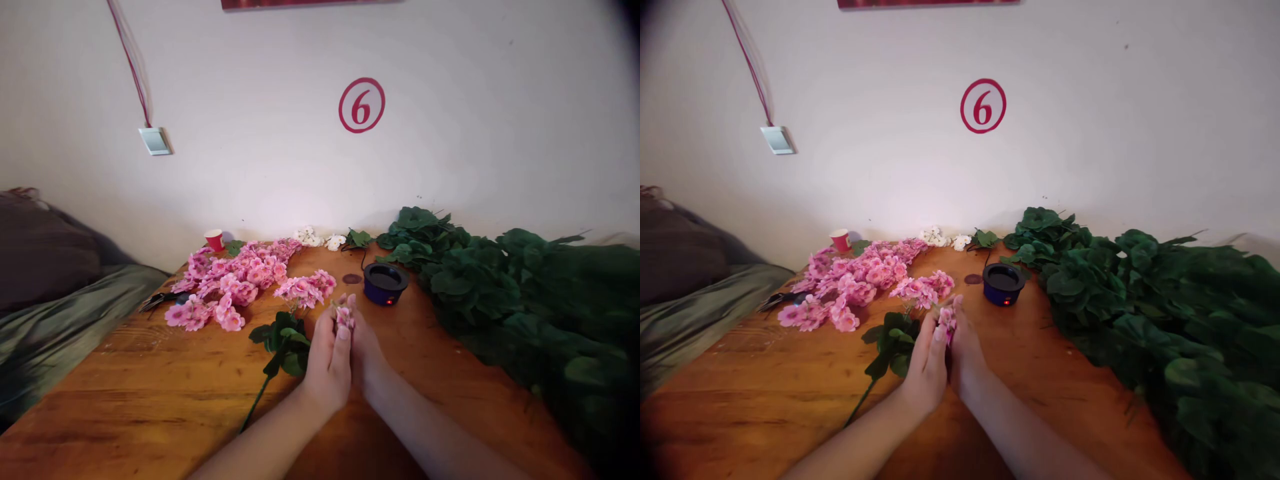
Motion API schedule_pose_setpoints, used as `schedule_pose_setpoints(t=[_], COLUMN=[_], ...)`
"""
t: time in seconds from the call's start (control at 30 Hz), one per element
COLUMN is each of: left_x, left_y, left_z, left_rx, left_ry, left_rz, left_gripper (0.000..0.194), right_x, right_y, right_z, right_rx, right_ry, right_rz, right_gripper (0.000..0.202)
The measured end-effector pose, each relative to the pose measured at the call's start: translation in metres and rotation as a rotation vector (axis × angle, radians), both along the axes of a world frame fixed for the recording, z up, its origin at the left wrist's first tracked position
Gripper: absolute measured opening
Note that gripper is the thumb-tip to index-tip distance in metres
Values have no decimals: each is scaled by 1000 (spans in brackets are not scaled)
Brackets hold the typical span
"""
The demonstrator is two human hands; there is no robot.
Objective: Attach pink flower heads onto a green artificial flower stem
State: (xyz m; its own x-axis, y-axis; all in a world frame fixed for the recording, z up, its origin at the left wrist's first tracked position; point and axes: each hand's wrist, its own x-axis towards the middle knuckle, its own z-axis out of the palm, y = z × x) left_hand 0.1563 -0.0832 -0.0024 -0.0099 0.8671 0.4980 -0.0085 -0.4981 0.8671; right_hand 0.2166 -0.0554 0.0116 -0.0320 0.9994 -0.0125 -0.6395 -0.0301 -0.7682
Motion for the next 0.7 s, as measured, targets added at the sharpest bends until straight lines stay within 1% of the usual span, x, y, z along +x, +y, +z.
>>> schedule_pose_setpoints(t=[0.07, 0.1, 0.17, 0.23, 0.27, 0.3, 0.33, 0.37, 0.4, 0.43, 0.47, 0.5, 0.53, 0.57, 0.6, 0.67, 0.7], left_x=[-2, -5, -15, -31, -39, -48, -55, -62, -68, -72, -75, -77, -78, -79, -80, -82, -84], left_y=[0, 1, 3, 7, 10, 13, 16, 19, 23, 27, 31, 35, 39, 43, 47, 53, 56], left_z=[9, 14, 28, 43, 49, 55, 59, 62, 64, 63, 60, 56, 50, 43, 36, 23, 18], left_rx=[53, 101, 227, 358, 390, 403, 375, 296, 192, 91, 9, -46, -79, -93, -104, -127, -140], left_ry=[-66, -112, -199, -231, -186, -82, 88, 325, 553, 752, 911, 1022, 1089, 1109, 1109, 1091, 1083], left_rz=[20, 63, 198, 366, 465, 569, 656, 672, 630, 549, 443, 331, 222, 147, 106, 105, 125], left_gripper=[40, 38, 30, 21, 18, 16, 13, 11, 9, 8, 9, 11, 14, 16, 15, 11, 10], right_x=[6, 9, 16, 21, 23, 24, 26, 27, 28, 28, 29, 29, 30, 30, 31, 31, 31], right_y=[3, 5, 8, 13, 15, 17, 18, 20, 21, 22, 23, 24, 24, 24, 24, 25, 25], right_z=[7, 11, 16, 19, 20, 21, 21, 20, 20, 19, 19, 18, 18, 18, 18, 18, 19], right_rx=[-82, -95, -66, -46, -53, -60, -63, -62, -57, -48, -34, -19, -4, 10, 22, 33, 30], right_ry=[89, 117, 125, 133, 136, 138, 133, 125, 115, 105, 98, 94, 89, 84, 78, 67, 60], right_rz=[125, 169, 184, 136, 107, 82, 66, 56, 52, 52, 50, 48, 53, 66, 83, 110, 111], right_gripper=[49, 53, 58, 57, 56, 55, 55, 54, 54, 54, 54, 54, 55, 55, 56, 54, 53])
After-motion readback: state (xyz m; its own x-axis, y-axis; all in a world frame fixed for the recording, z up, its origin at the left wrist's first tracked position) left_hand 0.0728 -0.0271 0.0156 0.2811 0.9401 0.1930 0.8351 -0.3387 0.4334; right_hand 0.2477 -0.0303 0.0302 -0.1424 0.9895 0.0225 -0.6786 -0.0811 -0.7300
